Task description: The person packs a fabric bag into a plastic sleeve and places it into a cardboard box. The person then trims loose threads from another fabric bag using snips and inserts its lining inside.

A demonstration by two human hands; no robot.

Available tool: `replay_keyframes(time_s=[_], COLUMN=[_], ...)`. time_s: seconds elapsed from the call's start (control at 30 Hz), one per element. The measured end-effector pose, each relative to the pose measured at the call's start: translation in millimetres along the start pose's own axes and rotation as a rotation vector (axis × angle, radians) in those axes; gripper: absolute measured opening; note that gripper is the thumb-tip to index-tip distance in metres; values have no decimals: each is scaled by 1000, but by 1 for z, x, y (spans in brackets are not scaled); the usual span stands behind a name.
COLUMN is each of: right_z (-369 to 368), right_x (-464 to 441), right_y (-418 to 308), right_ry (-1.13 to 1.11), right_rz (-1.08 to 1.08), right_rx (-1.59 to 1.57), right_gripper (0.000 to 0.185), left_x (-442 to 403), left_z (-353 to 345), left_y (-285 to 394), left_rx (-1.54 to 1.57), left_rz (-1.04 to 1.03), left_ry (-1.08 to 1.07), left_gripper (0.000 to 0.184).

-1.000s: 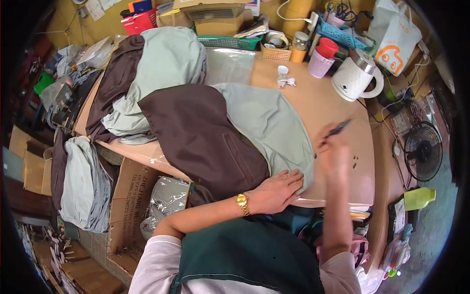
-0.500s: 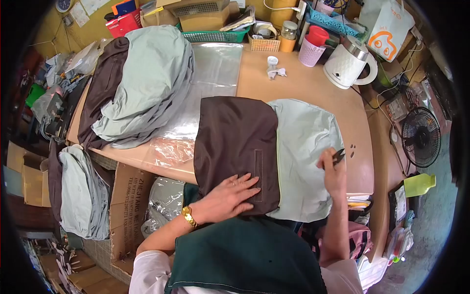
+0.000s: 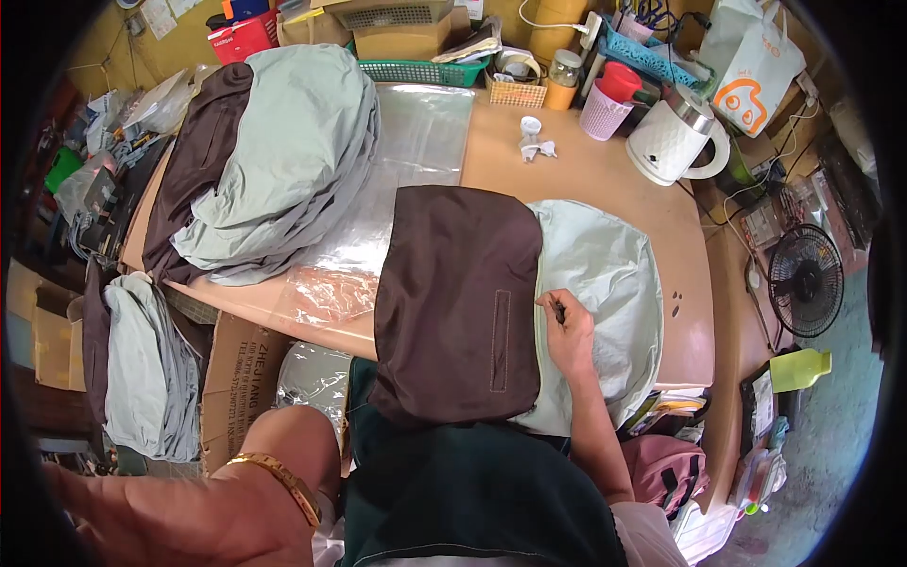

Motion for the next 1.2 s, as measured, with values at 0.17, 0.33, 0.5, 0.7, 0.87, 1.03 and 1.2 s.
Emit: replay_keyframes(time_s=[0.17,0.33,0.5,0.7,0.87,1.03,1.2], right_z=[-4,22,50,3,-91,-45,-33], right_x=[6,6,-23,-121,-136,-109,-82], right_y=[-7,1,31,-34,18,-49,-87], right_ry=[-70,-238,-503,-83,-210,-243,-282], right_rz=[115,111,-71,97,59,90,78], right_rx=[78,147,211,-193,454,47,-251], right_gripper=[10,21,5,18,21,19,17], left_x=[-7,-7,123,320,310,268,269], left_z=[-6,-20,-146,-203,-190,-117,-150], left_y=[5,-4,-104,-76,-63,-181,-220], left_rx=[-29,-67,6,-277,-149,-214,244], left_rz=[-34,-68,588,555,549,1122,1478], left_ry=[7,84,-746,-1307,-1363,-601,-441], left_gripper=[28,33,40,74,68,71,41])
Point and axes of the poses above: each hand's wrist, its own x-axis away from the middle knuckle, its own z-axis out of the back of the hand, y = z × x, the point moved 9 cm from there along -x, towards the middle knuckle, and after that the axes turned 1 degree about z, right-handed, at the moved point
